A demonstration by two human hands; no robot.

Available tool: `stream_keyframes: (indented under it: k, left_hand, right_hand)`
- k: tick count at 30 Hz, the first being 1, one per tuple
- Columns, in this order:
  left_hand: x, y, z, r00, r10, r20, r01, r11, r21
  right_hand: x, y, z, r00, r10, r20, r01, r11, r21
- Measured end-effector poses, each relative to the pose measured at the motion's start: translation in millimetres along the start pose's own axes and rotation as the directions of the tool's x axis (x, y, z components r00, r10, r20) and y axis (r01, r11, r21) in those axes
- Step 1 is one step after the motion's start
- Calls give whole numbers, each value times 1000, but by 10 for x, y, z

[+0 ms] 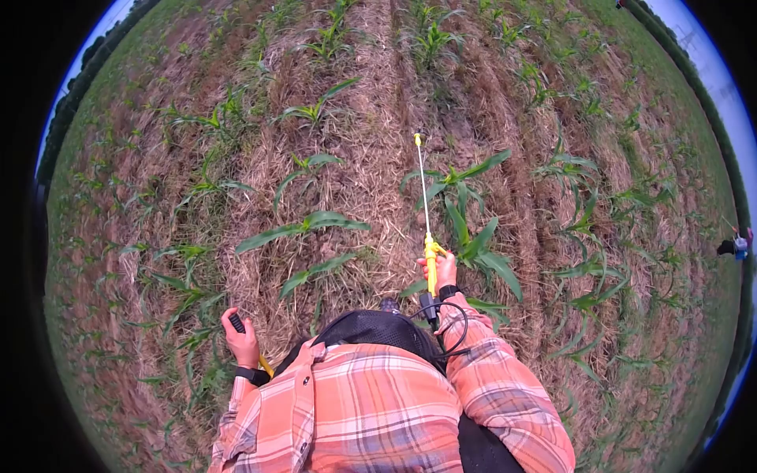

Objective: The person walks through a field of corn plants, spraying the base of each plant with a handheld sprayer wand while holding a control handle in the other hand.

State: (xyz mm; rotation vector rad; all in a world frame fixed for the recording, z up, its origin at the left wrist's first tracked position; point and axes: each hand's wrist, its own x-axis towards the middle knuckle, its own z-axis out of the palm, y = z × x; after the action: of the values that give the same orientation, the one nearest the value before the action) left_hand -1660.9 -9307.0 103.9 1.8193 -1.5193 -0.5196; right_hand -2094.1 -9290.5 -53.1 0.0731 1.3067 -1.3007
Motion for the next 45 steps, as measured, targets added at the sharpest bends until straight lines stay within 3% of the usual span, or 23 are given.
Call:
stream_keyframes:
  k: [9, 15, 17, 20, 22, 27, 29, 34, 39, 45]
  left_hand:
    - [109, 239, 169, 1000, -28, 4, 29, 999, -27]
    - [250, 262, 416, 999, 41, 17, -40, 998, -39]
    - [272, 302, 473, 991, 133, -8, -133, 991, -15]
    - [304, 392, 468, 998, 34, 51, -33, 999, -15]
    - [360, 407, 512, 998, 38, 42, -37, 999, -18]
    - [605, 516, 653, 995, -30, 96, 37, 997, -70]
    - [801, 542, 752, 988, 149, 28, -148, 988, -34]
    - [1214, 415, 960, 996, 38, 83, -27, 991, -131]
    - [1524, 403, 997, 995, 1, 97, 17, 983, -184]
    - [1784, 444, 1085, 992, -26, 120, 50, 979, -196]
  right_hand:
    - [167, -37, 162, 994, 55, 90, -51, 997, -53]
    - [272, -128, 173, 984, 95, 152, -91, 995, -35]
    - [356, -140, 119, 978, 109, 176, -101, 994, -52]
    - [369, -124, 161, 989, 69, 130, -57, 994, -94]
    - [389, -143, 237, 999, -48, 11, 49, 974, -220]
    - [613, -212, 216, 994, -94, -48, 80, 968, -237]
    - [726, -317, 213, 996, -29, -80, 13, 980, -196]
    - [895, -680, 405, 989, -48, -140, 16, 975, -224]
    - [1011, -893, 717, 988, -120, -97, 92, 964, -249]
    - [1164, -937, 1158, 996, -90, -27, 80, 964, -254]
